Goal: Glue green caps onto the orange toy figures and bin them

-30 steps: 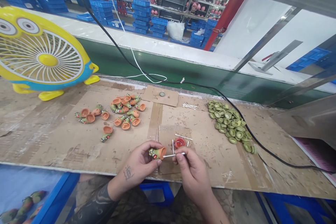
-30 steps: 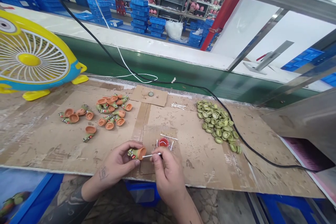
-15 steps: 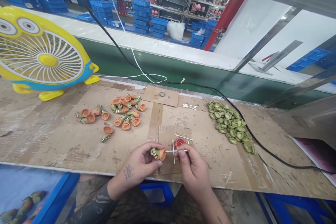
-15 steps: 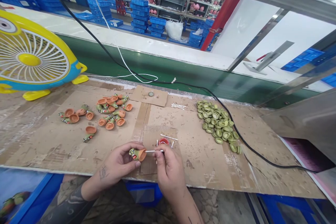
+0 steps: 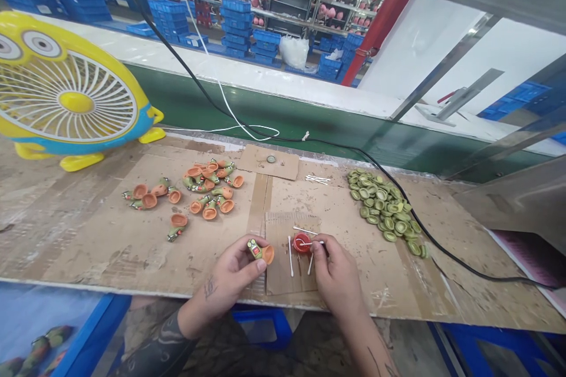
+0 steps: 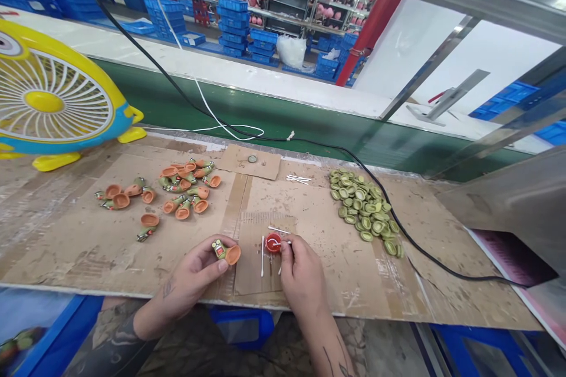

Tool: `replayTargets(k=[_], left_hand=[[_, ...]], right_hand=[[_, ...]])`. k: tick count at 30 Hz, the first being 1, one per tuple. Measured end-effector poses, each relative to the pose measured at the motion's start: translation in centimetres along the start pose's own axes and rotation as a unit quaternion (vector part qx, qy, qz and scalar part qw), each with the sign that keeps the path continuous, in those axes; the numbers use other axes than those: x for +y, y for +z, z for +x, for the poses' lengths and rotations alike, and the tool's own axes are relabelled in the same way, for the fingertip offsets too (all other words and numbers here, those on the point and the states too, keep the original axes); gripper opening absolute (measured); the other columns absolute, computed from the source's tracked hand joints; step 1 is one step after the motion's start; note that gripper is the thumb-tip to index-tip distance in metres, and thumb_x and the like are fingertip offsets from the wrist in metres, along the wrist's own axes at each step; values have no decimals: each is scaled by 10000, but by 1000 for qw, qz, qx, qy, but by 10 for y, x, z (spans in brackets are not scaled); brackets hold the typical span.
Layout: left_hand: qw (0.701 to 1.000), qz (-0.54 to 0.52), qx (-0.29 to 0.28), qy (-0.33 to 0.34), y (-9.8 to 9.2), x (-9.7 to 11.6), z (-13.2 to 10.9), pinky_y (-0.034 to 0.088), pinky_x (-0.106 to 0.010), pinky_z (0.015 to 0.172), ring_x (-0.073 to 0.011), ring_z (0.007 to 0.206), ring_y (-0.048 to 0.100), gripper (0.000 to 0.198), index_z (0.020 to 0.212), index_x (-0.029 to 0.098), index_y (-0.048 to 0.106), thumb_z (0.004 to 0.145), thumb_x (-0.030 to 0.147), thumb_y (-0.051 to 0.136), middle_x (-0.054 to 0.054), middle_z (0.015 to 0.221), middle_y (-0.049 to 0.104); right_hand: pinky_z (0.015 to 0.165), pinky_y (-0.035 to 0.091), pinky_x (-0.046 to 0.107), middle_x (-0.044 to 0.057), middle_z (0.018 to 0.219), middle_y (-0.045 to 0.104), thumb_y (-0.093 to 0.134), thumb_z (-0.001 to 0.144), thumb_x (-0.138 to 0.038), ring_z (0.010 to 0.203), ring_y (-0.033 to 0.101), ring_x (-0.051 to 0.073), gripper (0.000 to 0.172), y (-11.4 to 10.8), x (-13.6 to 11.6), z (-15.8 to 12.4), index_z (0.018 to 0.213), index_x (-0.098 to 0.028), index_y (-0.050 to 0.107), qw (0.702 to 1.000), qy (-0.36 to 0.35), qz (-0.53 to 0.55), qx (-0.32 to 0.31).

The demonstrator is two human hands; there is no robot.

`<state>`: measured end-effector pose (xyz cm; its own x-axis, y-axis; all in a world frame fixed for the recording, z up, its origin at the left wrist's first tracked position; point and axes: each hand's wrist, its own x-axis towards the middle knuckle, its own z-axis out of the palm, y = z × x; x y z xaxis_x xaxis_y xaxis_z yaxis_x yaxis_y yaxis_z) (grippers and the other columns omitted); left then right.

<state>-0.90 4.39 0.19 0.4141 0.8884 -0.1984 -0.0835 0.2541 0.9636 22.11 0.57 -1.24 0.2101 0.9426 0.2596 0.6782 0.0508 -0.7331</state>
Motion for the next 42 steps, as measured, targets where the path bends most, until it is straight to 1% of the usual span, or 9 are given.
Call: replayTargets(k=[5, 11, 14, 16, 19, 23, 25, 28, 42], left_hand=[[1000, 14, 1, 19, -3, -3, 0, 426, -254, 753, -154, 837, 496, 338, 1065, 187, 673, 878, 456, 754, -26, 950, 564], [1000, 14, -5, 13, -2, -2, 0, 417, -264, 752, -156, 832, 492, 354, 1053, 176, 668, 870, 465, 759, -29, 936, 562], [1000, 16, -3, 12, -2, -1, 0, 422, -266, 777, -159, 848, 498, 366, 1048, 174, 668, 862, 473, 766, -27, 931, 564], [1000, 15, -3, 11, -2, -1, 0, 425, -264, 781, -158, 849, 501, 370, 1049, 175, 668, 861, 478, 765, -23, 923, 563], [1000, 16, -8, 10, -1, 1, 0, 434, -267, 791, -165, 866, 512, 375, 1042, 173, 666, 858, 485, 763, -26, 927, 571], [999, 31, -15, 8, -1, 3, 0, 444, -281, 806, -181, 893, 524, 388, 1030, 166, 657, 859, 500, 752, -37, 939, 587], [999, 36, -16, 9, -1, 4, 1, 447, -287, 811, -187, 902, 529, 393, 1026, 165, 650, 862, 509, 744, -42, 947, 593], [999, 38, -21, 5, 0, 5, 0, 453, -301, 833, -196, 922, 540, 398, 1026, 164, 643, 859, 511, 745, -49, 961, 603], [998, 24, -46, -24, 0, 11, 0, 434, -285, 791, -177, 856, 515, 465, 976, 154, 647, 820, 576, 764, -30, 893, 592]], right_hand=[[745, 499, 301, 37, 910, 744, 437, 1057, -346, 831, 701, 198, 266, 3, 2, -2, 984, -214, 656, 1000, -1, 5, -15], [711, 490, 272, 12, 857, 720, 478, 1051, -326, 768, 675, 172, 209, -6, -7, -2, 969, -223, 640, 998, -25, 37, 43], [701, 490, 275, 16, 842, 716, 489, 1042, -317, 750, 668, 176, 206, -9, -10, -2, 949, -220, 645, 998, -31, 32, 41], [709, 495, 279, 20, 842, 714, 495, 1040, -322, 756, 664, 181, 209, -8, -12, -3, 945, -222, 651, 998, -20, 45, 36], [719, 508, 271, 25, 859, 709, 503, 1048, -353, 772, 657, 174, 209, -5, -18, -7, 976, -226, 652, 990, 25, 134, 45], [702, 503, 247, 9, 824, 661, 511, 1055, -399, 755, 623, 149, 226, 3, -32, -11, 988, -223, 637, 961, 67, 267, -10], [707, 491, 240, 2, 814, 636, 508, 1058, -406, 751, 603, 138, 238, 8, -37, -11, 971, -221, 630, 953, 64, 291, -46], [720, 471, 234, -6, 812, 614, 496, 1065, -407, 761, 584, 130, 252, 14, -39, -11, 946, -222, 619, 953, 59, 289, -72], [754, 482, 224, -6, 821, 643, 515, 1060, -377, 804, 612, 126, 247, 14, -42, -6, 912, -220, 636, 952, 33, 296, -74]])
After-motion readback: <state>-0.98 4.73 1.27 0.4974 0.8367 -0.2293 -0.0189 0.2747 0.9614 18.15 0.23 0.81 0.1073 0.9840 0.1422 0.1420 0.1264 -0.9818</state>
